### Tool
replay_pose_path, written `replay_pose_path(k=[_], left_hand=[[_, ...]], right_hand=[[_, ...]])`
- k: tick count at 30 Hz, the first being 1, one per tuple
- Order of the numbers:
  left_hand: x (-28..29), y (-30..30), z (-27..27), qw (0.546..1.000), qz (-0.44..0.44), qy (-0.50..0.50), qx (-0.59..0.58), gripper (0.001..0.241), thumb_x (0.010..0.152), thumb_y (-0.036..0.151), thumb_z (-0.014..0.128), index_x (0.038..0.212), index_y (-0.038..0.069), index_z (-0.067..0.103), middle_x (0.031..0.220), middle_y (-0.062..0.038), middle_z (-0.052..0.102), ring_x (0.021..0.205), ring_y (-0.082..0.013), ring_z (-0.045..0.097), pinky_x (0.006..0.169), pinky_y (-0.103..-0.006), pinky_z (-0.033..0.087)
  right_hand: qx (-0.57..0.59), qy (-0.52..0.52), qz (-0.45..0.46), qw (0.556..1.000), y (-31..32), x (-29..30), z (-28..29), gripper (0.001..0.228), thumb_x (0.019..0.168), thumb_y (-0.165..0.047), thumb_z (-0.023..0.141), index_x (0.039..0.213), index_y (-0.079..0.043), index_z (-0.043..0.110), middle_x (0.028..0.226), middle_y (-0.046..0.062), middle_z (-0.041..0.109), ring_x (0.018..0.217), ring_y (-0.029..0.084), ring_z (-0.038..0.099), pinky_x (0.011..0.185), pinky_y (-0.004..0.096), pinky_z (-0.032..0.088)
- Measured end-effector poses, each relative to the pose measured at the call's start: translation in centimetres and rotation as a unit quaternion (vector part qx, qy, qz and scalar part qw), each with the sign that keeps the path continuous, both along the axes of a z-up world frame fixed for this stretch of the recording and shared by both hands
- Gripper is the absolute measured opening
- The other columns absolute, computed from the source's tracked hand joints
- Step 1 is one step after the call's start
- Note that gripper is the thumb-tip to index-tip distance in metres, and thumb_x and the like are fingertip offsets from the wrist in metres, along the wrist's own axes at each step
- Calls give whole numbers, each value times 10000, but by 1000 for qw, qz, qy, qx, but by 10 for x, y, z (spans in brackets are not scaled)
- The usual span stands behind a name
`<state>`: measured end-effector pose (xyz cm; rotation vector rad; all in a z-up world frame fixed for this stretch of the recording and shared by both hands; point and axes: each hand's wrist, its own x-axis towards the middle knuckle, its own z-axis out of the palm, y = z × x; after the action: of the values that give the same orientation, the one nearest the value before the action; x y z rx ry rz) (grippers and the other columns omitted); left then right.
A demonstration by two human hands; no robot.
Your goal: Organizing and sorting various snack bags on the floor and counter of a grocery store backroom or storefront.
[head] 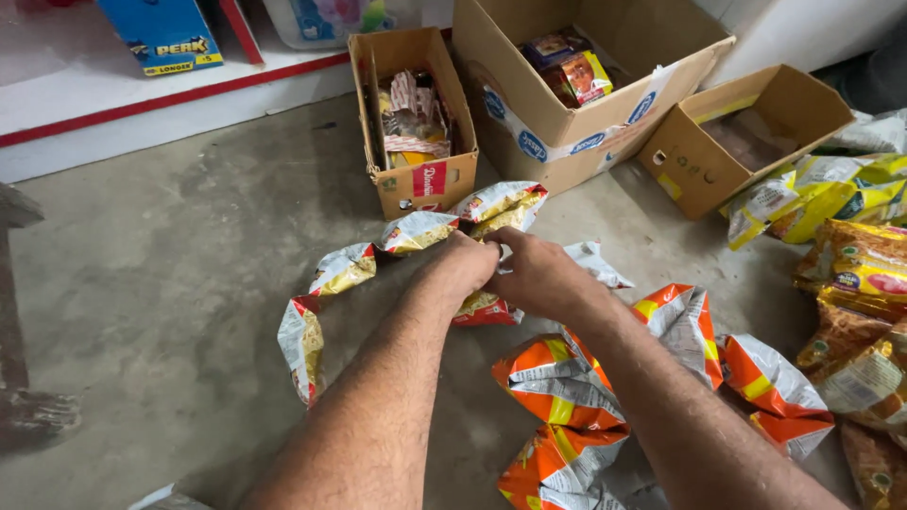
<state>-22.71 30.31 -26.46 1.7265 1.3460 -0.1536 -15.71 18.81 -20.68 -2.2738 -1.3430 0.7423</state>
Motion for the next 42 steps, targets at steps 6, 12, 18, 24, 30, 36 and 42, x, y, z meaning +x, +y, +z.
replay_pose_path(k=[6,12,18,24,30,36,42], left_hand=[[-3,11,-24,998,45,-43,-17,880,869,397,645,1577,12,292,1491,-255,528,1328,-364,585,1100,-462,487],[-17,1,11,998,57,-25,-31,776,895,429,579,1550,58,392,1469,-252,567,1292,-395,611,1074,-503,505],[-26,1,29,994,81,-57,-51,835,887,575,526,1509,24,438,1437,-252,601,1269,-383,652,1050,-490,547],[-32,32,26,997,71,-23,33,972,988,779,233,1484,-12,508,1492,-293,514,1386,-399,509,1170,-519,367],[-11,29,89,897,227,-369,-91,769,873,629,545,1358,35,595,1285,-155,680,1131,-256,672,960,-426,503],[24,-7,157,819,200,-537,41,469,705,239,794,1118,91,628,1017,-62,732,859,-146,710,744,-296,585],[58,-56,211,799,75,-585,114,423,716,253,786,1070,83,627,1023,-104,724,870,-168,723,742,-306,601]], right_hand=[[-78,-27,-9,997,6,-16,12,707,791,-391,797,1432,-242,537,1159,169,736,1146,351,681,979,478,530],[-95,27,-46,994,11,-22,4,888,719,-421,873,1467,-248,425,1168,200,715,1097,350,721,948,474,563],[64,-10,-50,997,6,-21,-29,815,789,-221,787,1506,-221,400,1065,236,744,1016,415,717,859,514,554],[218,186,-92,954,25,3,-7,697,878,-49,706,1504,-150,417,875,165,641,688,179,609,616,380,490],[348,289,-66,890,10,16,87,492,920,-76,620,1408,-42,571,989,-4,721,889,74,672,812,221,571],[255,317,-280,870,-28,11,166,556,910,-451,634,1382,-171,542,1166,0,693,943,96,704,748,335,581],[264,420,-256,830,-78,44,190,516,922,-468,625,1282,-99,610,1135,76,751,984,189,749,898,407,636]])
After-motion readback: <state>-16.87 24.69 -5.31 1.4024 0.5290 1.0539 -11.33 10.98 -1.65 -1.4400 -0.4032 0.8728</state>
